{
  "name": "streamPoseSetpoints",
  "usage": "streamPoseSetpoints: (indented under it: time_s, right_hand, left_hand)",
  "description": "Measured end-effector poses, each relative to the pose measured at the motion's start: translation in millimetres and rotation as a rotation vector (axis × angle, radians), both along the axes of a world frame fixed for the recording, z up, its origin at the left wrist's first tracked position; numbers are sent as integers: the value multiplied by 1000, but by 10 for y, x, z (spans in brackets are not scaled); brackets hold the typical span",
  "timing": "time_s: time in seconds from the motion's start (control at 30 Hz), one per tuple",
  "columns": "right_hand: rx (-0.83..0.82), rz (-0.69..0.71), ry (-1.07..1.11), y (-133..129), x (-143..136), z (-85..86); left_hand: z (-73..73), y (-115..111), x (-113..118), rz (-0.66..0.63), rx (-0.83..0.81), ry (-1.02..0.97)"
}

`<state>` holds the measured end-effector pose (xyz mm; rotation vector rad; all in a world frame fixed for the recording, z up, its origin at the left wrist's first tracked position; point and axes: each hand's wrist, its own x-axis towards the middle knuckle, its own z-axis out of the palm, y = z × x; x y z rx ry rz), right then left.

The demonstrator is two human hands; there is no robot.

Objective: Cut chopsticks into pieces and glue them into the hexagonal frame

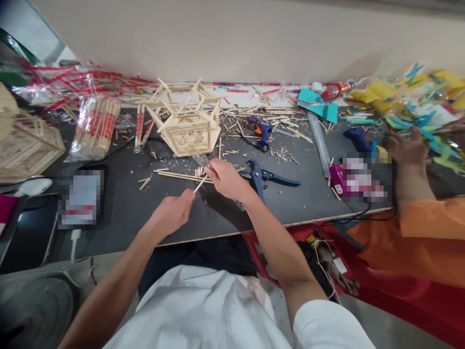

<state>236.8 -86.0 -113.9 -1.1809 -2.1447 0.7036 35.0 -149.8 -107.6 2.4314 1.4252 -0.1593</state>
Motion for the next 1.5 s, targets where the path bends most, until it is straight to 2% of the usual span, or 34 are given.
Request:
streamPoseSetpoints:
  time_s: [0.17,0.27,0.37,0.43,0.5,0.6,0.77,0.87,0.97,1.03,1.13,1.23,1.33,1.5]
  right_hand:
    - [20,-111,9,-41,-65,98]
    - [24,-157,104,-129,-20,310]
    - [96,-245,275,-248,122,545]
    - [148,-319,310,-307,223,628]
    - [132,-351,265,-334,284,619]
    - [20,-301,104,-333,259,478]
    - [-71,-142,-112,-277,-19,257]
    - [-109,-32,-233,-189,-229,252]
    - [-93,48,-304,-90,-375,296]
    - [-13,45,-236,-63,-397,328]
    - [36,-30,25,-127,-314,372]
    - [-129,-80,259,-286,-204,397]
    - [-303,-55,406,-435,-193,388]
    - [-334,-76,475,-502,-280,341]
  left_hand:
    - [4,-6,-42,42,-4,-84]
    - [16,-12,-98,96,-16,-234]
    - [19,-30,-169,168,-32,-420]
    - [22,-54,-207,205,-39,-526]
    - [37,-84,-226,218,-42,-614]
    - [93,-126,-221,198,-41,-716]
    - [210,-156,-211,145,-13,-820]
    - [242,-164,-200,143,-26,-858]
    - [241,-170,-151,206,-30,-898]
    - [232,-167,-108,277,-4,-909]
    - [224,-151,-66,338,-11,-922]
    - [220,-131,-42,359,-46,-897]
    - [196,-125,14,349,-58,-814]
    - [142,-115,85,244,-129,-787]
